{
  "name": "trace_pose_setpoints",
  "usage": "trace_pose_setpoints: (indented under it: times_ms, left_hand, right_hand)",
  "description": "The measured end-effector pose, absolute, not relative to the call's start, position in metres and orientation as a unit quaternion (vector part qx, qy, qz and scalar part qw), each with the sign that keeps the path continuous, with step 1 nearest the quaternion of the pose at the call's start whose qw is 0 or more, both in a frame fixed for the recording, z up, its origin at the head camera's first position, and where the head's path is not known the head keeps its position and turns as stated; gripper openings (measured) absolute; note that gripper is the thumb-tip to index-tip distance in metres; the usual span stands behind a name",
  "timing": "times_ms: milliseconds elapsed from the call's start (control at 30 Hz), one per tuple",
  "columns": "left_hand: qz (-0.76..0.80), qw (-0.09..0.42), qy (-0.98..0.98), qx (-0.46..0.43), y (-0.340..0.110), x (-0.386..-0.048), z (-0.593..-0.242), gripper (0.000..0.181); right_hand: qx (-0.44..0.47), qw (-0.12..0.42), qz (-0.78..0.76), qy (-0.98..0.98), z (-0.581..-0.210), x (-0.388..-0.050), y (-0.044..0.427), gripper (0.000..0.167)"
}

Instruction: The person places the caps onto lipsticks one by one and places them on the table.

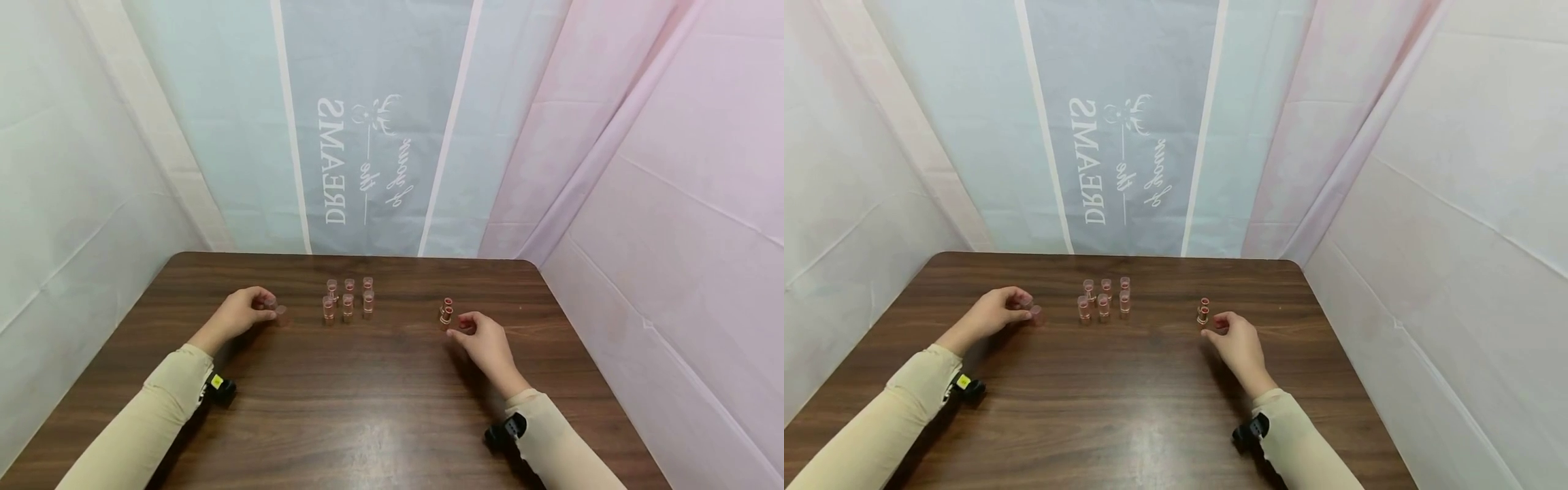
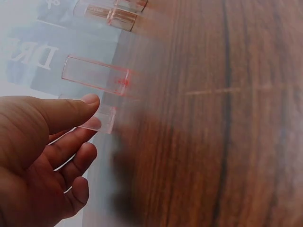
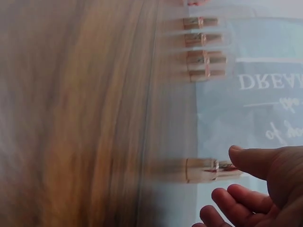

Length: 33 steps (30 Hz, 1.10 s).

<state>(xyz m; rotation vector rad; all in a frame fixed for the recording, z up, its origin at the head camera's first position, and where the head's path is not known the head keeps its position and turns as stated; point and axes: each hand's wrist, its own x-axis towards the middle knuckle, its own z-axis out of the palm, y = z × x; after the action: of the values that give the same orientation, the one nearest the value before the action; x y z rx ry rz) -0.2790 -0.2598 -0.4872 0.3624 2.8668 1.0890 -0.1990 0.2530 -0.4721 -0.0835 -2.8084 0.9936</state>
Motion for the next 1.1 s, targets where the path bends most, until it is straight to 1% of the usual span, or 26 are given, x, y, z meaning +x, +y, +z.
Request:
trace_pose_setpoints:
  times_ms: [133, 300, 433, 667, 867, 967, 1100]
  left_hand:
    - [0.353, 0.020, 0.929, 0.107, -0.262, -0.273, -0.488, 0.036]
    - [0.355, -0.017, 0.930, 0.097, -0.267, -0.267, -0.487, 0.037]
    - [0.359, -0.048, 0.927, 0.095, -0.269, -0.262, -0.482, 0.038]
    - [0.363, -0.073, 0.924, 0.098, -0.264, -0.254, -0.466, 0.037]
    - [0.368, -0.089, 0.919, 0.109, -0.252, -0.247, -0.456, 0.036]
    - [0.369, -0.092, 0.918, 0.115, -0.246, -0.244, -0.452, 0.035]
    - [0.373, -0.096, 0.915, 0.123, -0.239, -0.239, -0.448, 0.035]
  right_hand:
    - [-0.036, 0.064, 0.317, -0.946, -0.478, -0.209, 0.254, 0.045]
    - [-0.037, 0.060, 0.314, -0.947, -0.481, -0.218, 0.250, 0.041]
    - [-0.047, 0.065, 0.306, -0.949, -0.482, -0.221, 0.247, 0.040]
    - [-0.071, 0.059, 0.283, -0.955, -0.483, -0.229, 0.243, 0.036]
    - [-0.068, 0.071, 0.283, -0.954, -0.485, -0.231, 0.244, 0.031]
    - [-0.065, 0.075, 0.299, -0.949, -0.485, -0.228, 0.246, 0.028]
    - [-0.055, 0.096, 0.325, -0.939, -0.478, -0.219, 0.249, 0.027]
